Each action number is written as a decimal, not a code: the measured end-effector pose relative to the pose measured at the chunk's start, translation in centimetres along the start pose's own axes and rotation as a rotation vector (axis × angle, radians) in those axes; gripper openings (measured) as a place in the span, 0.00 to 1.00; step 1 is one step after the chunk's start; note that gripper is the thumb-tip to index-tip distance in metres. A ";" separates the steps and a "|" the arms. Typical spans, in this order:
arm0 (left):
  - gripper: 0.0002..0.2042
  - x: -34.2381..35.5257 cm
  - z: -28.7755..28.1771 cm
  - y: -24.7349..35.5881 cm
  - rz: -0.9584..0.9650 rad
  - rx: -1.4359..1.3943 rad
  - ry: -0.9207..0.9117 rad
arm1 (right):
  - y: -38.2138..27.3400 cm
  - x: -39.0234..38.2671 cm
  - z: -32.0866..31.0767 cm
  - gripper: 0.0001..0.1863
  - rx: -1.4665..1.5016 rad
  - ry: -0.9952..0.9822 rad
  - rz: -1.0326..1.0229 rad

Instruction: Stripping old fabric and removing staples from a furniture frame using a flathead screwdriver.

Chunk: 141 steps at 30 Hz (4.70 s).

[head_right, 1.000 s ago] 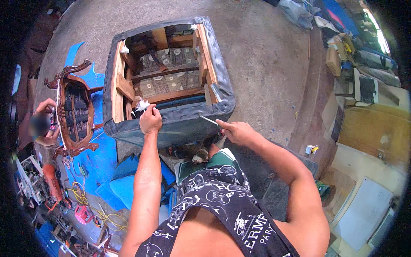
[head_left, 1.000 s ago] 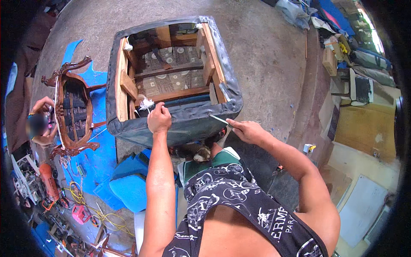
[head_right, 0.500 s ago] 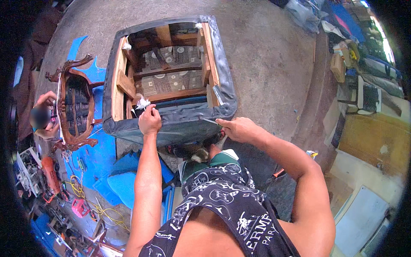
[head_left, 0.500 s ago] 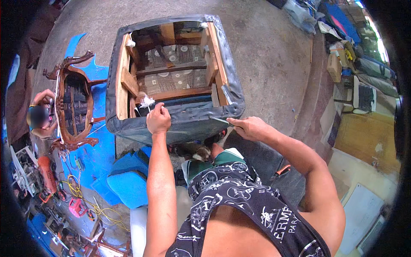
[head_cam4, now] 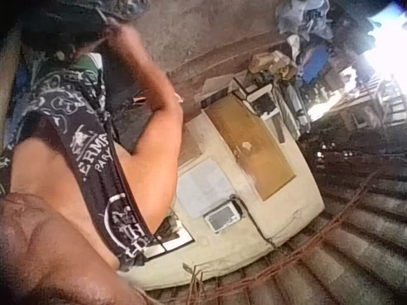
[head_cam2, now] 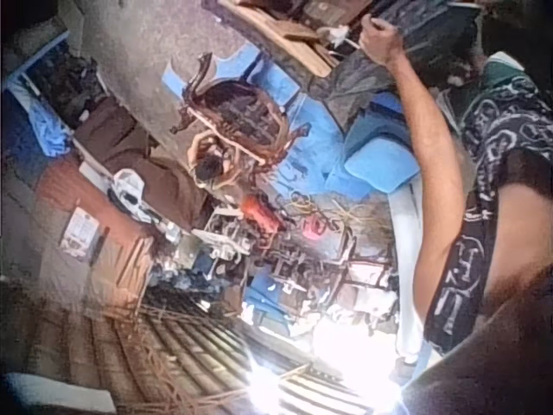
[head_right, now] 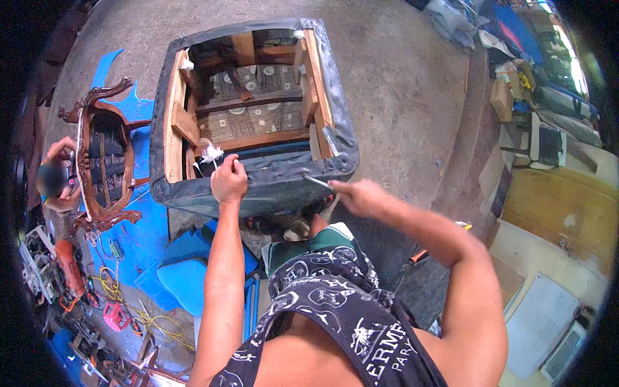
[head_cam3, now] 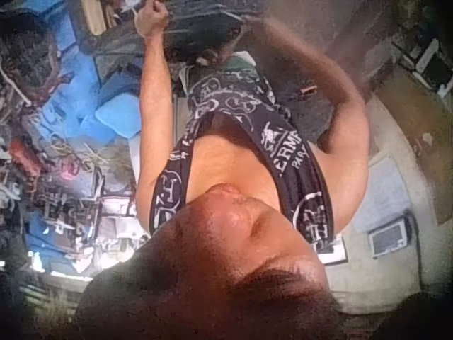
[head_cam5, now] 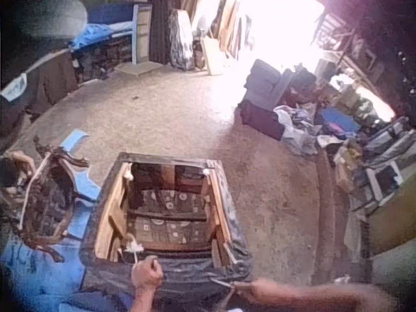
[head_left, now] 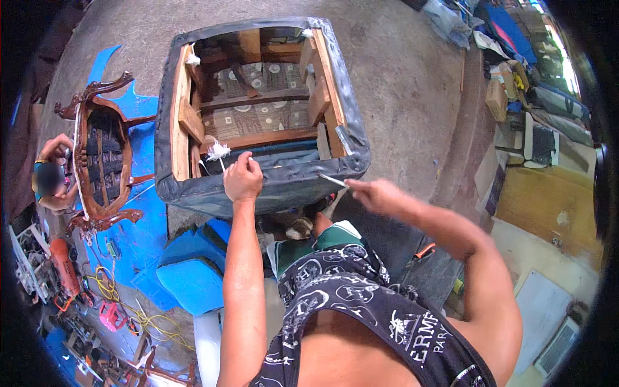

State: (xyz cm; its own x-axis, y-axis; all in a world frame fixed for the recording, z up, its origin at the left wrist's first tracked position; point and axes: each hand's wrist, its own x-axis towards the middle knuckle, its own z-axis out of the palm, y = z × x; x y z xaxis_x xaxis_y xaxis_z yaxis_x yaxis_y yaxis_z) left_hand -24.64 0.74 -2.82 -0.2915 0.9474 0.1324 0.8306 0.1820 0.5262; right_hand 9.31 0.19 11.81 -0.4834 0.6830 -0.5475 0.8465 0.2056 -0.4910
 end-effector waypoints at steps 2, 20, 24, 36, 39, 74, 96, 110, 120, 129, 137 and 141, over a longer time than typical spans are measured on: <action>0.09 0.2 0.0 -0.1 -0.008 -0.010 -0.015 | 2.1 -1.8 8.6 0.26 0.245 0.183 0.128; 0.09 -0.2 -0.1 -1.0 -0.007 -0.007 -0.008 | -1.1 -0.4 -1.5 0.22 -0.116 -0.062 0.059; 0.09 -0.1 0.0 -1.1 -0.009 -0.023 -0.002 | -1.2 -0.1 -1.9 0.22 -0.114 -0.087 0.051; 0.07 -0.3 0.2 -1.4 0.015 -0.029 0.027 | -1.3 -0.1 -1.7 0.21 -0.118 -0.059 0.032; 0.07 -0.3 0.1 -1.1 0.013 -0.004 0.017 | -0.6 -0.1 -1.3 0.21 -0.096 -0.036 0.022; 0.07 -0.3 0.2 -1.1 0.028 -0.007 -0.006 | -0.9 0.2 0.7 0.26 -0.022 -0.114 0.166; 0.11 0.3 -1.7 -2.5 -0.006 -0.215 -0.101 | -1.8 -1.6 9.4 0.28 0.206 0.253 0.074; 0.08 1.1 -4.1 -8.4 0.042 -0.016 -0.065 | -2.2 -0.8 3.8 0.26 -0.073 0.096 -0.028; 0.09 1.5 -4.9 -7.2 -0.046 0.040 -0.103 | -2.3 0.0 2.1 0.25 -0.147 0.048 -0.067; 0.07 1.3 -4.4 -6.4 0.003 0.038 -0.064 | -3.9 4.2 -4.3 0.21 -0.287 -0.210 -0.179; 0.08 1.3 -4.1 -7.2 0.027 0.027 -0.010 | -1.1 0.1 5.7 0.23 0.240 0.120 0.014; 0.08 0.9 -4.1 -7.5 -0.015 0.025 -0.010 | -2.8 1.4 1.7 0.24 -0.038 -0.134 0.070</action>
State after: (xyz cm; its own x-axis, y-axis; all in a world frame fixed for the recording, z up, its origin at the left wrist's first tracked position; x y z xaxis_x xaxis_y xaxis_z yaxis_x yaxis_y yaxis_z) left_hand -33.06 -0.87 -3.15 -0.2988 0.9472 0.1160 0.8381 0.2024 0.5065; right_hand 5.93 -0.64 11.25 -0.4461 0.5973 -0.6665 0.8859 0.1891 -0.4236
